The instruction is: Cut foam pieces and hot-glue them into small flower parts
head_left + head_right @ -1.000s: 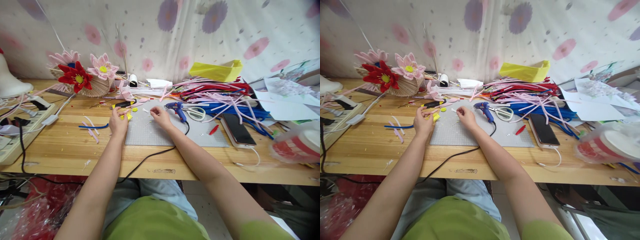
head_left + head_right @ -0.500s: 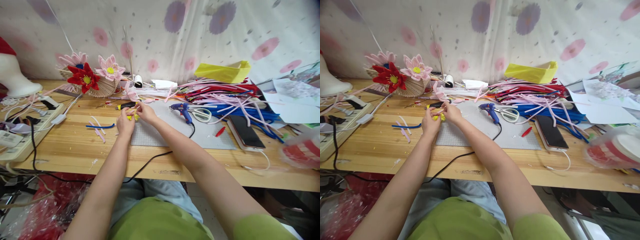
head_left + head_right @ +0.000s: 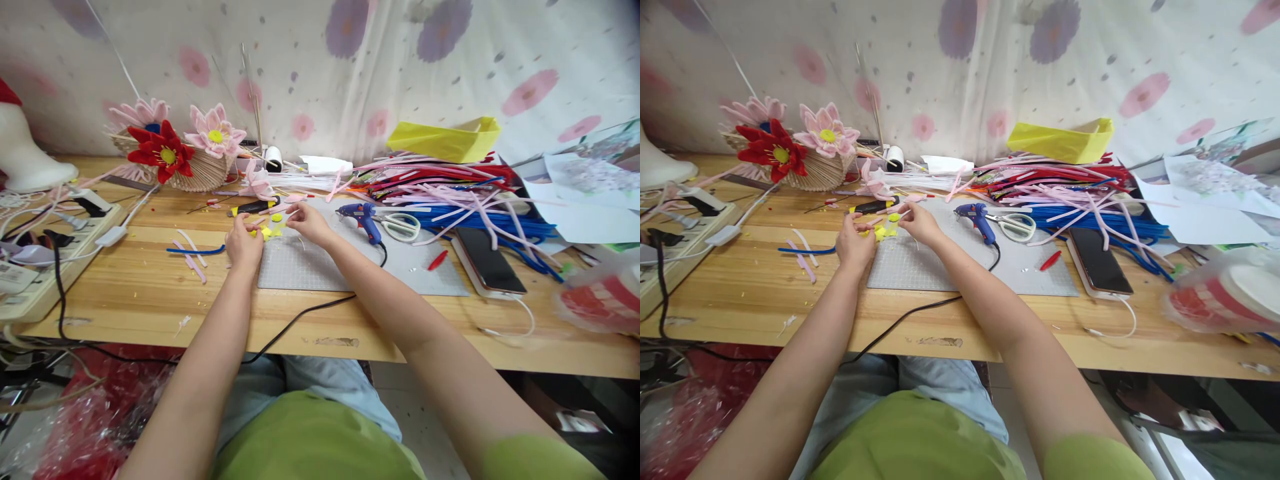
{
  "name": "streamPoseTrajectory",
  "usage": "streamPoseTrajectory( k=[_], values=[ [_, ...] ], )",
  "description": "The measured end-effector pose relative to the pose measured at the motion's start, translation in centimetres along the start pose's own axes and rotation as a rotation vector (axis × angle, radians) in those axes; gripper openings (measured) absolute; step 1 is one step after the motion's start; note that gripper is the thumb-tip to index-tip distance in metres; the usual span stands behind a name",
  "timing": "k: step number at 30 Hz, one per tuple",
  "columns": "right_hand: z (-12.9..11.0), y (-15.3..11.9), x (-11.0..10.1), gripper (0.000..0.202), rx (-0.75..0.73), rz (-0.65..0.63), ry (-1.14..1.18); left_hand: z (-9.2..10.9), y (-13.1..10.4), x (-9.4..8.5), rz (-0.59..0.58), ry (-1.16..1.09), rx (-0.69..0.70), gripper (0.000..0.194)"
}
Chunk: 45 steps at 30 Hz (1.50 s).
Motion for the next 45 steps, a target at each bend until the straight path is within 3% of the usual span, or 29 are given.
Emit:
streamPoseTrajectory(
  k=[5, 10, 13, 18, 24, 31, 37, 45],
  values=[
    [0.3, -0.8, -1.2, 0.024, 0.03, -0.107, 0.233, 0.2, 0.0, -0.2, 0.081, -0.12, 0.08, 0.041],
    [0.0, -1.1, -1.7, 0.031, 0.03, -0.24, 0.37, 1.8, -0.7, 1.4, -0.155, -0.53, 0.272, 0.038],
    [0.1, -1.2, -1.8, 0.032, 0.038, -0.267, 0.399, 1.8, -0.9, 2.5, -0.224, -0.663, 0.191, 0.036],
    [0.9, -1.1, -2.1, 0.029, 0.084, -0.208, 0.38, 1.4, -0.7, 3.2, -0.239, -0.831, 0.081, 0.041],
    [0.9, -1.7, -1.9, 0.023, 0.072, -0.21, 0.291, 1.9, -1.0, 2.7, -0.286, -0.834, 0.059, 0.041],
    [-0.6, -2.1, -0.1, 0.01, 0.032, -0.36, 0.053, 2.1, -1.3, 2.2, -0.293, -0.695, 0.131, 0.043],
    [-1.3, -1.5, 0.3, 0.007, 0.032, -0.315, -0.12, 1.8, -1.1, 2.0, -0.29, -0.604, 0.161, 0.043],
    [-2.0, -1.4, 0.4, 0.006, -0.05, -0.273, -0.319, 1.4, -1.0, 2.2, -0.256, -0.635, 0.084, 0.046]
  ],
)
Point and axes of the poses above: each hand's wrist, its own y-axis towards the middle knuckle, its own x-axis out of the palm, z = x × y, the point moved 3 cm from there along y, towards the middle knuckle, and after that the axes turned 9 degrees about x, right-handed, at the moved point
